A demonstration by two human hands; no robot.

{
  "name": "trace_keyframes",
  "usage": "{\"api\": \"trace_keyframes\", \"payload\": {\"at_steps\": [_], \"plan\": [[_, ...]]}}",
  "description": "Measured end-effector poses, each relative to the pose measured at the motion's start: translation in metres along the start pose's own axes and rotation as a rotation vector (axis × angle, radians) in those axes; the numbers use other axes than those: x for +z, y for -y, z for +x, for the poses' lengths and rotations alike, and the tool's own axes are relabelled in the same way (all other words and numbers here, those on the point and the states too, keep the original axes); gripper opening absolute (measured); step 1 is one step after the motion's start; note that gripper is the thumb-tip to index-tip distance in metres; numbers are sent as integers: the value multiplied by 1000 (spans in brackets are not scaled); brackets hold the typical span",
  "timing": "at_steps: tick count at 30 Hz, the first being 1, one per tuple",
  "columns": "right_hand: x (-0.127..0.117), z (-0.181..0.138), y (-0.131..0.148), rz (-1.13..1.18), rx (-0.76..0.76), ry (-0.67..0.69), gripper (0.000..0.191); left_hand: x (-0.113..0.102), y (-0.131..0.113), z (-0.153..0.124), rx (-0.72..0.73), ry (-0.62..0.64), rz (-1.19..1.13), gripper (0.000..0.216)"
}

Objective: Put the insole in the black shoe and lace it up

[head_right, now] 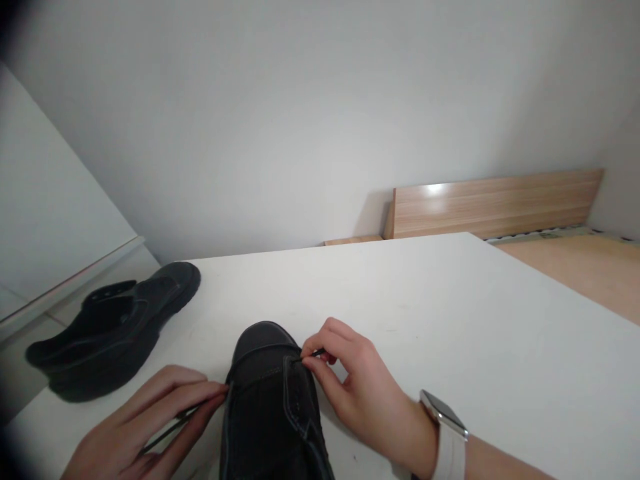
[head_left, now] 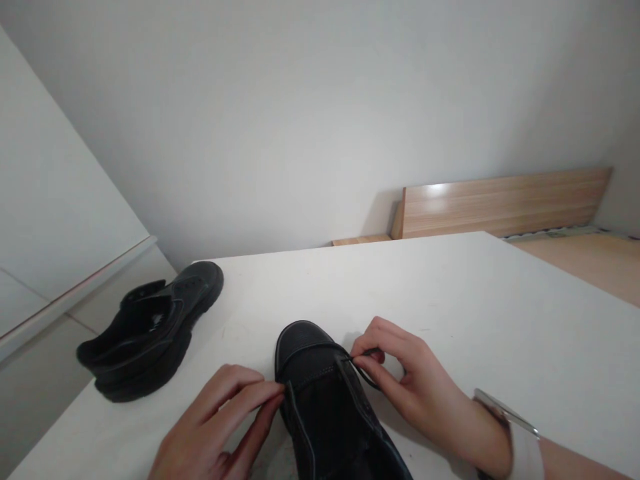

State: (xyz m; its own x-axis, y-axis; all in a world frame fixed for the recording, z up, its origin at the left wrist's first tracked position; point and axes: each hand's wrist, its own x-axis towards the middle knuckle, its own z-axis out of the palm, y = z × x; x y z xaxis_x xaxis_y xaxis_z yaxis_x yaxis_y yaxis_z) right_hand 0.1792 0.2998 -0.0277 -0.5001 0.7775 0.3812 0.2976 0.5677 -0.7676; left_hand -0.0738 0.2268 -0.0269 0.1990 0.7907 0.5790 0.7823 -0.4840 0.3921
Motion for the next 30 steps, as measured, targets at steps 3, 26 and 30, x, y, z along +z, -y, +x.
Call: {"api": "trace_keyframes", "payload": {"at_steps": [3, 26, 30], "plan": [[-3, 0, 3, -82, -49, 18, 18, 2, 5, -2, 40, -10, 37, 15], [-4, -4, 37, -79, 35, 97, 26, 2, 9, 8, -41, 121, -219, 26], [-8, -8, 56, -263, 41, 220, 33, -1, 12, 14, -11, 251, -297, 25]]}}
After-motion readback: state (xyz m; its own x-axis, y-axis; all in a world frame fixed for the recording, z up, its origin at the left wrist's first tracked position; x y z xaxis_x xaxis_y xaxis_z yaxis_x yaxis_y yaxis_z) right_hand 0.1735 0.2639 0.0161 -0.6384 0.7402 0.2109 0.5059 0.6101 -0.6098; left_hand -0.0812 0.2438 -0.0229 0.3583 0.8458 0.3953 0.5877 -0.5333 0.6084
